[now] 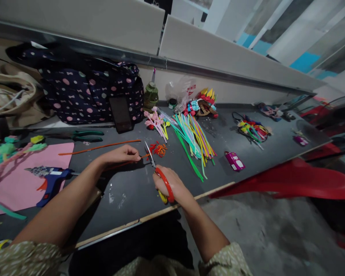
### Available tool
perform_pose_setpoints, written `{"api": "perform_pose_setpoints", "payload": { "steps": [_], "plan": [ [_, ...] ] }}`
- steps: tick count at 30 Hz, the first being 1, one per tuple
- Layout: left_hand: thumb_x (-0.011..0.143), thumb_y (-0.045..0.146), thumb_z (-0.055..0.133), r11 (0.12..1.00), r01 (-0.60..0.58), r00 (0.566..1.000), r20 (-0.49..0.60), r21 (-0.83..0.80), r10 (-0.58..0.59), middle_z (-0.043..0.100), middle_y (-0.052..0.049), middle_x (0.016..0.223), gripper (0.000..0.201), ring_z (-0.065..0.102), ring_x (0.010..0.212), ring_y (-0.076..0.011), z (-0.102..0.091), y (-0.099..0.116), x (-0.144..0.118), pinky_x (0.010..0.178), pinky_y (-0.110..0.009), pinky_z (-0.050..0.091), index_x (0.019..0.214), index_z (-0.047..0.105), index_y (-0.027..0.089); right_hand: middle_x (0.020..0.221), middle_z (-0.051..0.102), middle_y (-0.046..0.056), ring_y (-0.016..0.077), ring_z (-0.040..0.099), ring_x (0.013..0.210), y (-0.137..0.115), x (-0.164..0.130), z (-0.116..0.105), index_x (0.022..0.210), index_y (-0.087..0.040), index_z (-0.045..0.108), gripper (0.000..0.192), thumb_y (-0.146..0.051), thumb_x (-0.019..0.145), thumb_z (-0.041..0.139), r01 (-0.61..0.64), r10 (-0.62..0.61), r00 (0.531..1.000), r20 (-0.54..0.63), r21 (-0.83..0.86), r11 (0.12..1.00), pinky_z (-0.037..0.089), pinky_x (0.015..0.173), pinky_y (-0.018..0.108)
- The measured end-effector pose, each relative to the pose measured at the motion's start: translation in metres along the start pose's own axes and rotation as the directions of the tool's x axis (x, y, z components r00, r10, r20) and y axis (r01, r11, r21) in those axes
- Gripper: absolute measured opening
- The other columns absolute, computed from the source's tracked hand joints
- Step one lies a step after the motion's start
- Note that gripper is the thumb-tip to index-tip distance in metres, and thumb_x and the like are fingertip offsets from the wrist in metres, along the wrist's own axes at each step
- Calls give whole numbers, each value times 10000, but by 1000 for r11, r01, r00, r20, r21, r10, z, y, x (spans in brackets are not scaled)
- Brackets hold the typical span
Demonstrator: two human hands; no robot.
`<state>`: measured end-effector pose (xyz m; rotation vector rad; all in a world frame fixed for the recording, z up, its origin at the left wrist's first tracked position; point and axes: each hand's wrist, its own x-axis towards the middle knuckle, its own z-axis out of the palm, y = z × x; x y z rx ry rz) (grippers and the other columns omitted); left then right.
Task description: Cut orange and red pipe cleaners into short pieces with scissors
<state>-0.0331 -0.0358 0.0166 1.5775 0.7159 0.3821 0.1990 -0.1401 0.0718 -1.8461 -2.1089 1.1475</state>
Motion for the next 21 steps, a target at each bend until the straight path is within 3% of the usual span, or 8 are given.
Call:
{"api": "perform_pose_setpoints", "payload": {
  "steps": [21],
  "plan": [
    [791,522,661,999,25,1000,-2,-21,-25,487,12,588,432,378,532,-80,3,0,2,511,-217,269,693,632,103,545,631,-4,138,570,504,-5,5,-1,773,-201,557,192,-266,904,432,-27,27,1000,3,-30,999,359,542,228]
  ]
}}
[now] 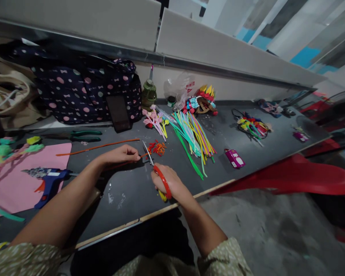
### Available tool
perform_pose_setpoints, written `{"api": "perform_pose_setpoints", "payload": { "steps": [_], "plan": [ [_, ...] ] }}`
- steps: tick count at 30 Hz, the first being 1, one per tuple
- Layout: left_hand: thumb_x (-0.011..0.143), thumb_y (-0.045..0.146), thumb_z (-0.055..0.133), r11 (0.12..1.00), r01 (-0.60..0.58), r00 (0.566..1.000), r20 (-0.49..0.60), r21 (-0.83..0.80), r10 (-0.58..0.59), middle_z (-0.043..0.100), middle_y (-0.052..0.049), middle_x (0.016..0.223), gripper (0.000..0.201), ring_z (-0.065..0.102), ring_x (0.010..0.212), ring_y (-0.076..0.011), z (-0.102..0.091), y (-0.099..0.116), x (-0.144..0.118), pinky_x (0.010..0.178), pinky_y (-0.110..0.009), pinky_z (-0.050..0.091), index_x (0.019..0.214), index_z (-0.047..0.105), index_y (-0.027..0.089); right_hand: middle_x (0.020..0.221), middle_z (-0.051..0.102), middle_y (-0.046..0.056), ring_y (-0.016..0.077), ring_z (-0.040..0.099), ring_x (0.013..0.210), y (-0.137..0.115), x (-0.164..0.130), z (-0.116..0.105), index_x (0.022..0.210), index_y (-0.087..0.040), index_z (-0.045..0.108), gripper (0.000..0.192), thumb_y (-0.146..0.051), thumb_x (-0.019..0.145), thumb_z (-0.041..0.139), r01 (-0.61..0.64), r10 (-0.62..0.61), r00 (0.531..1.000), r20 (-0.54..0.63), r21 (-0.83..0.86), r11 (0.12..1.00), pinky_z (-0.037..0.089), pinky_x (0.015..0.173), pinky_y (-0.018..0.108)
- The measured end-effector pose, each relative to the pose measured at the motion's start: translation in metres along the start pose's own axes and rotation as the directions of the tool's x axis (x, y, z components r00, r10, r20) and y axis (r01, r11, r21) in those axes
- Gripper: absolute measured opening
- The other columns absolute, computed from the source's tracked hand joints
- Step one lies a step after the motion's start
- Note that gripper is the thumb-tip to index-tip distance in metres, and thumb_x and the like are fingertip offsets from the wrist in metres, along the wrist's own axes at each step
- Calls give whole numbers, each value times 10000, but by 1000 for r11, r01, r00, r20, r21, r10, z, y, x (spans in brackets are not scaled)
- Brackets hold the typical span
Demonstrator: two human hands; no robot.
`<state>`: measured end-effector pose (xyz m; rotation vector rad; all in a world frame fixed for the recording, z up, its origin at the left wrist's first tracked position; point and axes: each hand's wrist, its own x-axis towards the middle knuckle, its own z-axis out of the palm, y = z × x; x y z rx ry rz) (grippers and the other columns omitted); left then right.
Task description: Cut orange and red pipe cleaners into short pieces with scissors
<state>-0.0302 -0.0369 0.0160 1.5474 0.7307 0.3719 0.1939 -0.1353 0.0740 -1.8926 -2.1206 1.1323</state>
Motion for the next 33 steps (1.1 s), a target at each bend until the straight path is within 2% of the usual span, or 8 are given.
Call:
{"api": "perform_pose_setpoints", "payload": {
  "steps": [11,16,23,29,33],
  "plan": [
    [771,544,672,999,27,999,-30,22,-26,487,9,591,449,384,532,-81,-2,-2,-1,505,-212,280,678,613,108,518,617,7,139,559,469,-2,4,0,759,-198,569,227,-278,911,420,-16,16,1000,12,19,1000,376,537,236],
    [750,553,682,994,37,999,0,103,-37,489,17,585,453,389,545,-85,-11,-1,-4,523,-208,282,658,605,117,506,612,21,149,583,443,0,9,-1,717,-190,559,271,-299,918,413,-52,48,997,64,74,996,400,512,241],
    [757,527,675,992,54,998,14,112,-56,478,27,570,420,371,525,-82,-15,-1,-6,519,-214,278,663,616,122,495,595,20,149,578,416,5,19,-1,704,-185,560,286,-339,911,437,-33,17,993,115,135,990,422,495,240],
    [771,498,663,994,54,998,9,100,-56,489,22,583,393,378,522,-82,-15,-7,-5,510,-211,270,688,627,116,397,515,1,152,539,385,2,24,10,631,-196,523,309,-297,905,424,-128,122,990,74,77,989,397,477,235],
    [782,485,658,993,54,998,30,101,-58,476,25,581,385,374,530,-82,-16,-5,-5,522,-214,273,685,628,113,434,533,7,146,546,402,8,22,13,654,-194,538,330,-301,926,384,-139,132,989,73,93,986,400,492,235]
  ]
}}
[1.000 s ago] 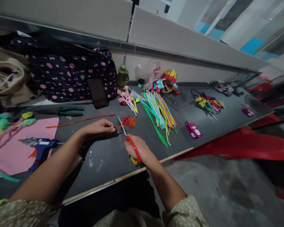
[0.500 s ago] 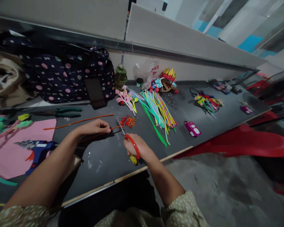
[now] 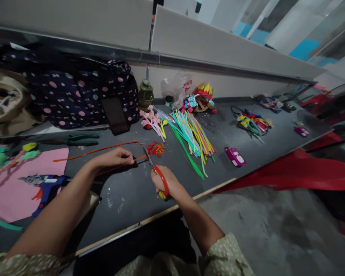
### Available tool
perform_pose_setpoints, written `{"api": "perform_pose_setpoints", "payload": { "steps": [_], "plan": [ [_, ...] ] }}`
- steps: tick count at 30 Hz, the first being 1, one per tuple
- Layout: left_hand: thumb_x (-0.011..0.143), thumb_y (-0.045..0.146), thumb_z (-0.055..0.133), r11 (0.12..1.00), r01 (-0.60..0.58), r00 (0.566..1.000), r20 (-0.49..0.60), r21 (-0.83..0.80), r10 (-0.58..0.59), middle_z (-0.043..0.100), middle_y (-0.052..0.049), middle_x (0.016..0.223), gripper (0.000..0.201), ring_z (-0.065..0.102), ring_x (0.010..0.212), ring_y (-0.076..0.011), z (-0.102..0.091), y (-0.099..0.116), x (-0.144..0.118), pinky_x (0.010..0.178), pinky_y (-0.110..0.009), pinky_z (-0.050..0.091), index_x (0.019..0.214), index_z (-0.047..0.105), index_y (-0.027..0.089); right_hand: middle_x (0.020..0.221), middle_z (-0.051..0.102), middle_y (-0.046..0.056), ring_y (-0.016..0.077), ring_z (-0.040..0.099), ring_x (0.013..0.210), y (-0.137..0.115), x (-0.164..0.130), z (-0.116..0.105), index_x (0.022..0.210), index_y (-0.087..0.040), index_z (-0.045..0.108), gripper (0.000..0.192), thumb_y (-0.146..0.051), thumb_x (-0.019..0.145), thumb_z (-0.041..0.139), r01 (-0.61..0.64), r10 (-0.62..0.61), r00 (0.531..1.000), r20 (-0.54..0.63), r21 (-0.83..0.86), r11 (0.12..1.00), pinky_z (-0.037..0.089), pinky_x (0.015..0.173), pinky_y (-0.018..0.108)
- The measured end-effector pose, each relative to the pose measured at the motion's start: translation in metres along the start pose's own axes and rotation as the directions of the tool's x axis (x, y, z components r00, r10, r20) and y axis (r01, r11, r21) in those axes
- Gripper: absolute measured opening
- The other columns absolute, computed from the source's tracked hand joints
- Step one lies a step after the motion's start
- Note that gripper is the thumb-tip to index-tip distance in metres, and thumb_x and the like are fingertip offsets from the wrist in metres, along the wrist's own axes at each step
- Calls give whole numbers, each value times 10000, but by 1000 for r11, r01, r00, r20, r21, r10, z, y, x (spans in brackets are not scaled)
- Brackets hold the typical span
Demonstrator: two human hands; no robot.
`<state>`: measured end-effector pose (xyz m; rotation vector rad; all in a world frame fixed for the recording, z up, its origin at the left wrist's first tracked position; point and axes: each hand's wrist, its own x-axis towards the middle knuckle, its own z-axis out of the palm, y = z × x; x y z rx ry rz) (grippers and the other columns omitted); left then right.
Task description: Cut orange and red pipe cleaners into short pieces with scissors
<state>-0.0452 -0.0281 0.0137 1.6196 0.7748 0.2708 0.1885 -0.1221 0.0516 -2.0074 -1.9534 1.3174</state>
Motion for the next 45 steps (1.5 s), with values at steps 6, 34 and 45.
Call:
{"api": "perform_pose_setpoints", "payload": {
  "steps": [6,34,45],
  "plan": [
    [762,499,673,1000,15,1000,-18,-25,-16,476,29,578,392,385,529,-83,-1,0,-1,531,-218,282,671,624,120,620,641,56,182,622,573,4,-5,8,774,-191,596,284,-328,939,410,63,-83,977,-197,-109,992,420,583,254],
    [765,501,672,998,-58,997,-55,-17,57,526,15,592,399,423,541,-89,3,3,2,552,-215,306,677,633,113,773,680,11,139,650,699,38,-29,-6,912,-191,536,156,-173,792,437,152,-164,986,42,211,966,449,590,200],
    [791,520,650,998,-62,997,-37,6,62,489,23,576,421,400,529,-84,11,1,7,523,-215,273,667,608,120,688,658,9,154,615,635,27,-25,-1,854,-206,544,118,-187,826,431,160,-160,987,-6,38,986,406,573,221]
  ]
}}
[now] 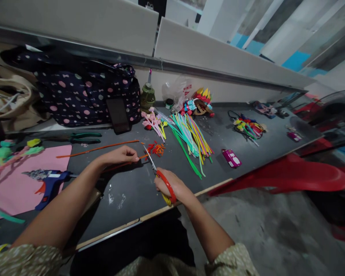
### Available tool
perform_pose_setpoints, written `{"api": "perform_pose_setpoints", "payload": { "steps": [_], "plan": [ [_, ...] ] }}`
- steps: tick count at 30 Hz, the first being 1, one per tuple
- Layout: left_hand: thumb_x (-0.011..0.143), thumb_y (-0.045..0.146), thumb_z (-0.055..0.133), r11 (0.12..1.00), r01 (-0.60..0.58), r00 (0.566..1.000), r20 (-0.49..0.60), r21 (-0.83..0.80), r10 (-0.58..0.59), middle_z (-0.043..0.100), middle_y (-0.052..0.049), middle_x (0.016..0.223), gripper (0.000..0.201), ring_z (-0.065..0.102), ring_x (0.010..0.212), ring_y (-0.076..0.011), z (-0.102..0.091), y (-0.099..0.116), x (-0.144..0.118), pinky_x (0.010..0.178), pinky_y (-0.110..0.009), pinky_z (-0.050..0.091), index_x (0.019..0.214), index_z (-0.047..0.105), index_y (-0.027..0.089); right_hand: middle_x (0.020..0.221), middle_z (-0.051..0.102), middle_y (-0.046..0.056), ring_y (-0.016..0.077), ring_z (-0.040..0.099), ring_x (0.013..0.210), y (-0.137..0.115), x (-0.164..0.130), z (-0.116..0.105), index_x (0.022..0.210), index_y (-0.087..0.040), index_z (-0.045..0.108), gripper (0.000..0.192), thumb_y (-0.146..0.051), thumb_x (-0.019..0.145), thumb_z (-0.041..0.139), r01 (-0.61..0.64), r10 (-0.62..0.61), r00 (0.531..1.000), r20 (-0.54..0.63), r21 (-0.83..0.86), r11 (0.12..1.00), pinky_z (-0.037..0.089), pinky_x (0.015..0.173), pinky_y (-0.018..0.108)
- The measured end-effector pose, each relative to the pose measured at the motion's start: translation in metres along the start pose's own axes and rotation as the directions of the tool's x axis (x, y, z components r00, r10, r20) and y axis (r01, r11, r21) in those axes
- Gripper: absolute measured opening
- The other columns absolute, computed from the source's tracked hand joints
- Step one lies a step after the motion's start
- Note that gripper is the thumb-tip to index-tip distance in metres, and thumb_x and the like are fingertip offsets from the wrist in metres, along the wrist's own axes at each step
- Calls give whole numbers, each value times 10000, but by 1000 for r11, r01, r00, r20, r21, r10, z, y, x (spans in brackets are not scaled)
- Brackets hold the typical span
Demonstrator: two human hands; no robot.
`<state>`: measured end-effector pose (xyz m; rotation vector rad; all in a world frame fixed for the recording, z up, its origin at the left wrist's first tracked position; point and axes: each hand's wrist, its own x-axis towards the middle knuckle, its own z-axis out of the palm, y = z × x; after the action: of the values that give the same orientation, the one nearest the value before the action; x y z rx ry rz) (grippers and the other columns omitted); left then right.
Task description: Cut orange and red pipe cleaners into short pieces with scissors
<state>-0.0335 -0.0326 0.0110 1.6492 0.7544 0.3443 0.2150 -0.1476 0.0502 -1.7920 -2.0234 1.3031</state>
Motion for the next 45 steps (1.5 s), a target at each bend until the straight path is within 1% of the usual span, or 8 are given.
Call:
{"api": "perform_pose_setpoints", "payload": {
  "steps": [6,14,19,23,29,35,37,45],
  "plan": [
    [801,531,641,999,-5,1000,27,31,4,489,22,573,439,396,524,-81,4,-3,5,517,-215,274,648,592,123,698,659,5,156,623,629,-2,2,-1,894,-203,551,135,-183,828,435,-31,31,999,11,17,999,405,578,227],
    [782,515,656,999,15,999,33,-44,-14,517,10,578,409,426,517,-91,9,4,4,507,-214,301,666,621,124,673,645,-1,146,619,600,-3,2,-3,865,-203,544,108,-195,832,442,-26,25,1000,11,53,998,382,554,218],
    [789,527,654,998,8,999,43,-63,-6,510,11,579,427,401,509,-84,10,3,5,502,-212,292,688,631,113,632,632,0,143,582,558,-8,3,-5,855,-206,567,109,-195,818,465,-70,70,998,12,51,996,370,532,224],
    [801,533,644,998,4,998,61,-62,0,507,10,581,443,389,512,-80,11,3,5,506,-211,280,688,637,104,653,638,-2,132,582,568,-7,3,-5,915,-198,587,158,-195,824,457,-63,62,998,19,79,995,366,527,212],
    [797,558,640,996,22,998,68,-85,-16,477,22,580,458,373,517,-81,12,8,3,493,-207,260,723,638,106,659,640,-2,130,601,568,-4,3,-4,899,-192,575,122,-207,846,466,-51,49,998,25,83,995,377,530,207],
    [801,558,641,992,44,997,71,-120,-36,451,25,564,459,337,495,-73,14,10,1,465,-202,220,746,642,103,720,654,5,113,599,502,3,6,4,1026,-199,583,200,-243,869,468,-80,79,997,18,146,986,373,492,200],
    [803,556,639,993,45,996,78,-109,-36,457,22,565,456,344,496,-75,14,9,2,466,-202,226,745,644,104,715,650,-1,105,591,470,5,7,5,1065,-206,577,226,-251,874,465,-81,78,997,22,151,985,371,482,199],
    [812,507,616,999,-13,996,86,29,11,499,12,593,409,386,551,-92,3,1,3,522,-204,293,717,665,112,666,629,-3,120,601,435,1,13,2,1028,-204,573,195,-257,870,470,-110,102,993,59,155,982,384,456,212]
  ]
}}
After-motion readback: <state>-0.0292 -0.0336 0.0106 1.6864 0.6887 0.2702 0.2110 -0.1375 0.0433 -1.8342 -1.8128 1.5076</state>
